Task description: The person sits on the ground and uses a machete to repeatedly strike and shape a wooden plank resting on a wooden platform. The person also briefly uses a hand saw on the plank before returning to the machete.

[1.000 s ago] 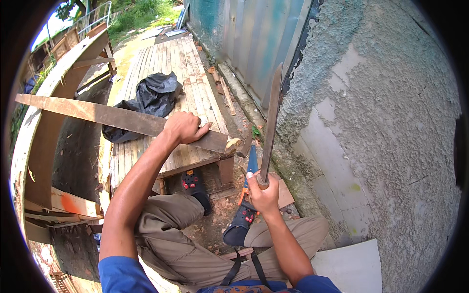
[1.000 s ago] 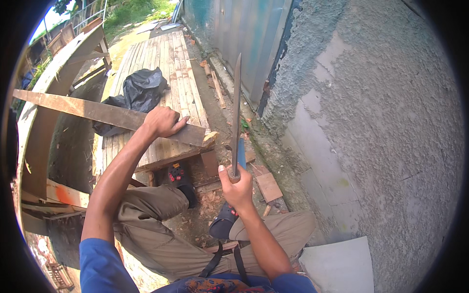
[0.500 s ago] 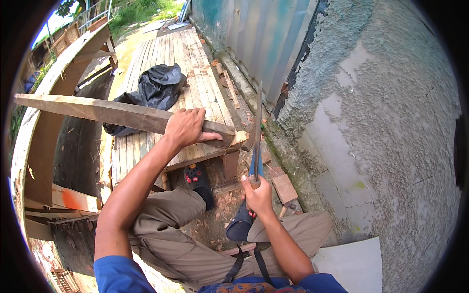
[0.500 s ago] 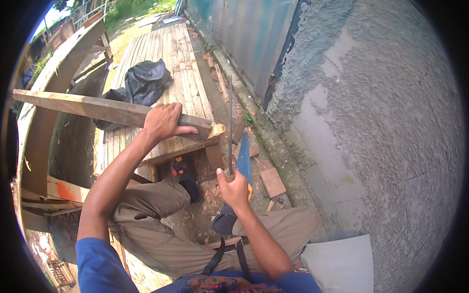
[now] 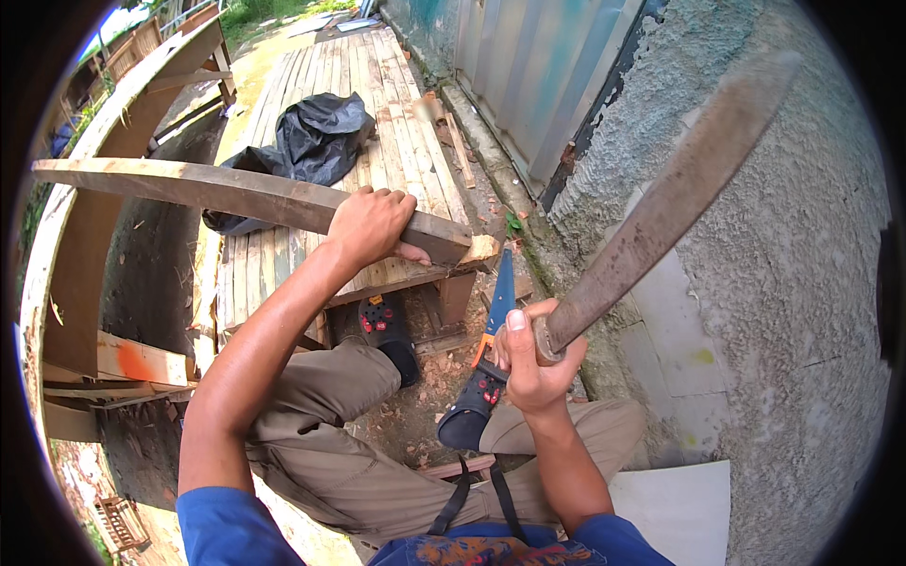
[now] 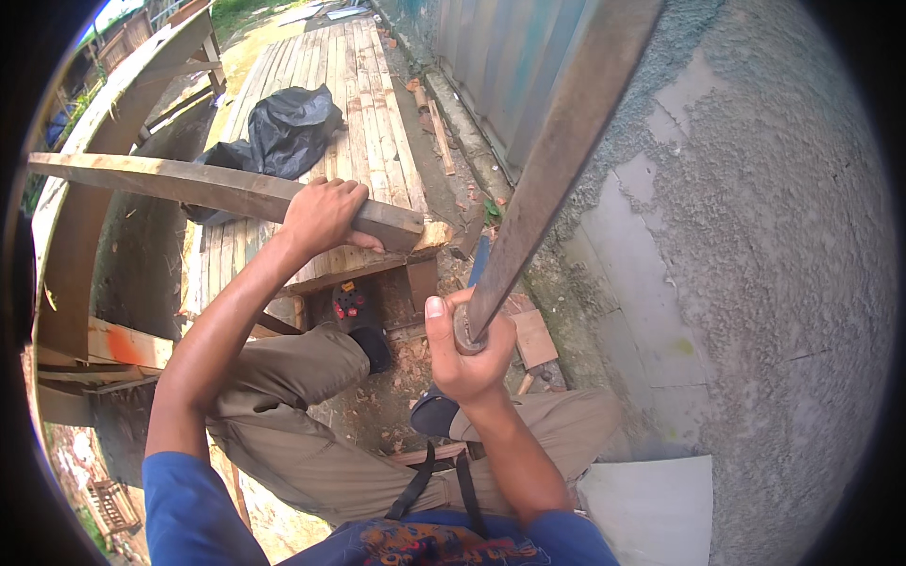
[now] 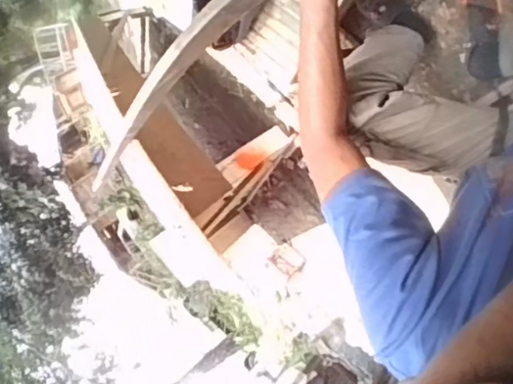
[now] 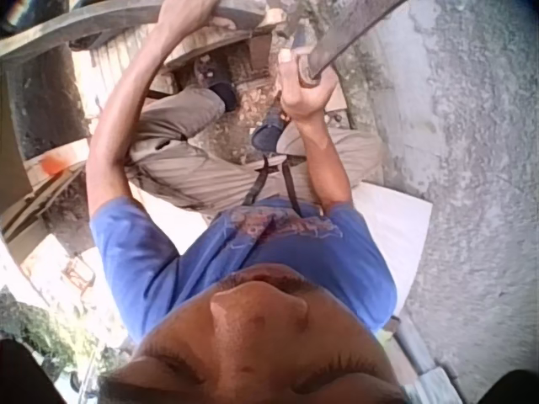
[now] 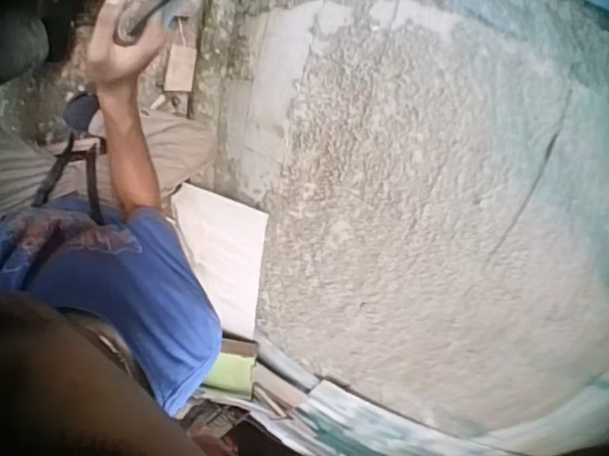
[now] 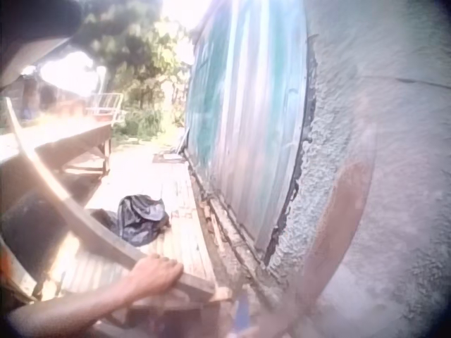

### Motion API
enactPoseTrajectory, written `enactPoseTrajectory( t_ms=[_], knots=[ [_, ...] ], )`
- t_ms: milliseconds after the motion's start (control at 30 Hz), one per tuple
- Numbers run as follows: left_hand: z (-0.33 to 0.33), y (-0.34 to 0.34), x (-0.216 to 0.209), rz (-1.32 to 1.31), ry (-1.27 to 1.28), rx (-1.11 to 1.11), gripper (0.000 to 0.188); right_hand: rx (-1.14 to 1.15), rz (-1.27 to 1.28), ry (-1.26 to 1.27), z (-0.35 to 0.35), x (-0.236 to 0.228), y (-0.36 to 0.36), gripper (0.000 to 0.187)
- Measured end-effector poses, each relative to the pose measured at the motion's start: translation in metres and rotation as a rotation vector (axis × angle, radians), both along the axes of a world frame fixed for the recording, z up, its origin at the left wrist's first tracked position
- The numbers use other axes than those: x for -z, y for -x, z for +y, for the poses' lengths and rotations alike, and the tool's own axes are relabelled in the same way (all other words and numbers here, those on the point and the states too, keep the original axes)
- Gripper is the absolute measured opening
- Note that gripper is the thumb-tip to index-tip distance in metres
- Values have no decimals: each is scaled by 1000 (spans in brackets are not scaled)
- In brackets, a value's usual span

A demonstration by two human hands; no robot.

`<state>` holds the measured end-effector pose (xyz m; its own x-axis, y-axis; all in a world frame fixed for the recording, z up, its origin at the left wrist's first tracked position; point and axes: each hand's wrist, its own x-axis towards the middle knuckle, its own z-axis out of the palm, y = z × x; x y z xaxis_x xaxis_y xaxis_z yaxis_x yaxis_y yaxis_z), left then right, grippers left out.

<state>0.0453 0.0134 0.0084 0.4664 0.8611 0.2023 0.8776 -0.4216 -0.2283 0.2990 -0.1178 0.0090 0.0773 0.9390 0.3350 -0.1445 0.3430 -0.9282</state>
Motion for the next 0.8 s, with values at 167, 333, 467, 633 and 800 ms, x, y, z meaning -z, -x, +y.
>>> enactPoseTrajectory(
  t_ms=[167,333,467,633,800],
  knots=[
    [2,-2,1,-17,0,8,82,154,-424,57,14,70,-5,23],
    [9,-4,0,-18,-9,-1,82,117,-460,351,19,111,-22,32],
    [3,1,2,0,7,-1,84,76,-195,244,5,32,-17,26],
    [5,-2,0,-9,11,-4,84,175,-261,-12,6,33,-9,25],
    [7,-9,1,-7,-4,-7,83,100,-568,353,26,111,-11,30]
  ],
)
